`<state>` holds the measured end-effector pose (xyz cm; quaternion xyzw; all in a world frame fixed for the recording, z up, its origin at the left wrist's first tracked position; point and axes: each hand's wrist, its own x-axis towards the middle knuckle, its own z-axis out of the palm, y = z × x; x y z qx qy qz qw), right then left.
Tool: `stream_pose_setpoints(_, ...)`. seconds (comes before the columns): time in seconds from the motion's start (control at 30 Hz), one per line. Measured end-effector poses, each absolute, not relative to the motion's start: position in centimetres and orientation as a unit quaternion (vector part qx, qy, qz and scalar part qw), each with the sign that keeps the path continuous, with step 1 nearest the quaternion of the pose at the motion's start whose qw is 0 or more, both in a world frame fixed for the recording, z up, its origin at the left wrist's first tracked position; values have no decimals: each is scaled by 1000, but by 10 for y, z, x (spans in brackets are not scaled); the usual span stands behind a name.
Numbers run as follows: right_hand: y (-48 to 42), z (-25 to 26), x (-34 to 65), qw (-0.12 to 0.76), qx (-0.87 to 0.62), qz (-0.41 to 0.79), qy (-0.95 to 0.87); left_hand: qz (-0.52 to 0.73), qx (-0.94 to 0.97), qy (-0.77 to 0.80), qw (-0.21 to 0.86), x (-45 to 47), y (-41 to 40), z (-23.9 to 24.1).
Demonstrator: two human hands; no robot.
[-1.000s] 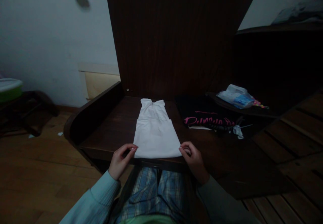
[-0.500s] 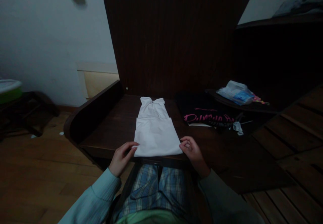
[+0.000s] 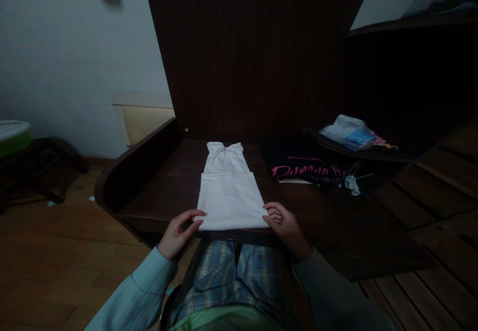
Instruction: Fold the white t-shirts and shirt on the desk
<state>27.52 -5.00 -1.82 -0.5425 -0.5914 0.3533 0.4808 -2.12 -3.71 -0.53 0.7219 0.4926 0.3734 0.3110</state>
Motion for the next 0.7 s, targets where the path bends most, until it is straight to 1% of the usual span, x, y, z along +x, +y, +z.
stream_pose_setpoints(0.13,-56,-17,277,478,-541,343,-601,363,728,490,312,-23,-37,-5)
stream_pose_setpoints(0.3,-60,-14,280,454,-537,346,-621,365,732,472,329,-24,-37,-4)
stream_pose_setpoints(0.47,-62,-11,283,446,-557,330,-618,389,697,505,328,-25,-43,-10)
stream_pose_setpoints(0.6,-70,-5,285,386,-562,290,-672,377,714,500,314,-26,-53,-12)
stream_pose_setpoints(0.7,-74,5,287,333,-550,277,-714,338,753,482,292,-28,-54,-2)
